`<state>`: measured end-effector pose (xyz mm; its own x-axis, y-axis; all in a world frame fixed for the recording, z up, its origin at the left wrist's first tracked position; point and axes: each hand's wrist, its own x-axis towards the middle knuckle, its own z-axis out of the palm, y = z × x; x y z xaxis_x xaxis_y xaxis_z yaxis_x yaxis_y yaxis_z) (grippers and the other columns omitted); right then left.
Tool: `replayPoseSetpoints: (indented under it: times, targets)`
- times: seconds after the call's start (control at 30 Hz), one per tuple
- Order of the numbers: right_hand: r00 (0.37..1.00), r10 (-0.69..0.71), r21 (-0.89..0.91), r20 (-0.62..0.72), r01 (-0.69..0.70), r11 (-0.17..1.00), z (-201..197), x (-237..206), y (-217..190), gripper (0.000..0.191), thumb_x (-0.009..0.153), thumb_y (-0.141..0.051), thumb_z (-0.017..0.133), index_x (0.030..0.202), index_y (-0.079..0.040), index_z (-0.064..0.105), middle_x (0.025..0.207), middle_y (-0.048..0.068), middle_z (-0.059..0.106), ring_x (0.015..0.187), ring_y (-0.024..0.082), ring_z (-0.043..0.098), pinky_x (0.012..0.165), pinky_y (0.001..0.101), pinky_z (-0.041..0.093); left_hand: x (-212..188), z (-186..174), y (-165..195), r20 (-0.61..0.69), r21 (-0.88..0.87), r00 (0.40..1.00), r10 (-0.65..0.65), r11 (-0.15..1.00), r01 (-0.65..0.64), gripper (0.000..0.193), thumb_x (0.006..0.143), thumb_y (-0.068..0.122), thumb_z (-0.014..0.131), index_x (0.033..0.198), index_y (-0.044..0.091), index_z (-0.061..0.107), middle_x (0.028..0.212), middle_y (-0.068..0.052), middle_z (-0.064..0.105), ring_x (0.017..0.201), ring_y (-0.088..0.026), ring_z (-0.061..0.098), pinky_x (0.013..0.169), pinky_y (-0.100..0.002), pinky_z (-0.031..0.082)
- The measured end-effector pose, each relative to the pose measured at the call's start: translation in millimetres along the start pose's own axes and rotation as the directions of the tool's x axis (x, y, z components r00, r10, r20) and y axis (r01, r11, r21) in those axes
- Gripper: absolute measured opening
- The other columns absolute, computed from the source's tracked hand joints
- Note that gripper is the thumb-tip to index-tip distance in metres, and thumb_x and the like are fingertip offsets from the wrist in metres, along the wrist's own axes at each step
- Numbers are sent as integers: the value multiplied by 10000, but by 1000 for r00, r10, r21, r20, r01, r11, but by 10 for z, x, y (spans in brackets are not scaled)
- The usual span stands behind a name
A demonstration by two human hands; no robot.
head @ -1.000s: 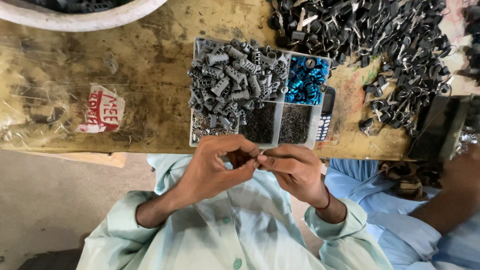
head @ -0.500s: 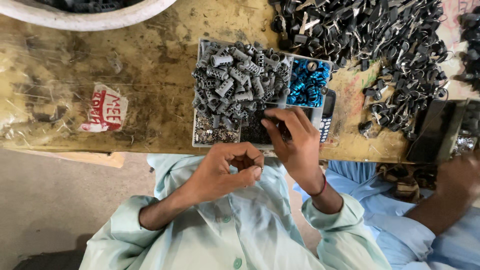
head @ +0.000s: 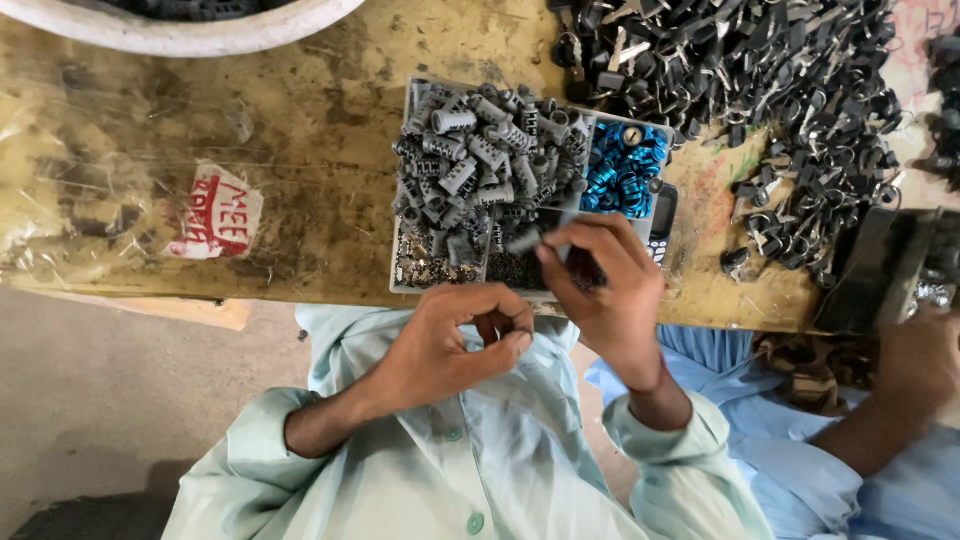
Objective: The person repeatedly picks small metal pins and blue plastic pieces from a compartmentalized tray and inserts them into grey cylindrical key bodies. The assembled units are placed on the table to the right. The person continues this repetitive assembly cycle throughout the clip.
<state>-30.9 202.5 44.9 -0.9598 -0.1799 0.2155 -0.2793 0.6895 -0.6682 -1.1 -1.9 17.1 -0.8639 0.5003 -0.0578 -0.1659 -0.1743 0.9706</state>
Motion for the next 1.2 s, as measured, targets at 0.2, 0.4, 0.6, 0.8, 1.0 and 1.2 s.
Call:
replayPoseSetpoints:
  times: [0.2, 0.4, 0.6, 0.8, 1.0, 1.2]
  targets:
    - [954, -35, 295, 299, -58, 954, -217, -232, 117, 268, 814, 68, 750, 1038, -23, 635, 1089, 93, 688, 898, 169, 709, 762, 294, 586, 142, 1, -128, 15, -126, 1000, -26, 992, 27, 105, 950, 45, 700, 1037, -4, 669, 967, -21, 686, 825, -48, 625, 717, -228, 534]
    - [986, 37, -161, 164, -10, 987, -215, -103, 48, 193, 889, -17, 803, 1054, -76, 724, 1016, 73, 679, 859, 229, 706, 728, 343, 570, 1, -136, -172, -11, -368, 998, -65, 928, 56, 49, 994, 26, 638, 1026, -9, 651, 981, -44, 679, 885, -94, 659, 774, -255, 585]
    - [931, -191, -291, 310, 284, 913, 12, 116, 5, 246, 805, -93, 810, 1036, -74, 727, 965, 121, 624, 829, 324, 644, 719, 421, 515, -48, -171, -132, -20, -322, 1000, -2, 947, -5, 44, 998, 20, 639, 1024, -13, 651, 978, -50, 677, 898, -103, 661, 791, -270, 601]
    - [935, 74, 163, 346, -138, 977, -220, 14, 121, 204, 884, 27, 735, 1072, -45, 702, 1022, 74, 699, 827, 194, 682, 699, 317, 529, 5, -165, -72, 7, -162, 999, -32, 986, 33, 74, 980, 38, 673, 1023, -20, 661, 971, -47, 698, 880, -93, 664, 815, -277, 570]
    - [914, 18, 383, 406, -188, 904, -279, -257, 85, 324, 901, 26, 756, 1211, -37, 686, 1050, 46, 733, 934, 174, 723, 778, 287, 594, 88, -82, -101, 86, -401, 979, -186, 893, 205, 86, 973, 59, 650, 1030, 1, 624, 997, -21, 643, 897, -81, 666, 786, -273, 589]
    - [981, -109, 337, 162, 49, 940, -165, -294, 41, 377, 834, -36, 843, 1167, -96, 677, 1236, 145, 670, 1108, 241, 697, 885, 315, 603, 48, -89, -81, 76, -456, 976, -204, 863, 216, 87, 940, 13, 703, 985, -10, 633, 930, -23, 649, 823, -76, 656, 745, -251, 578]
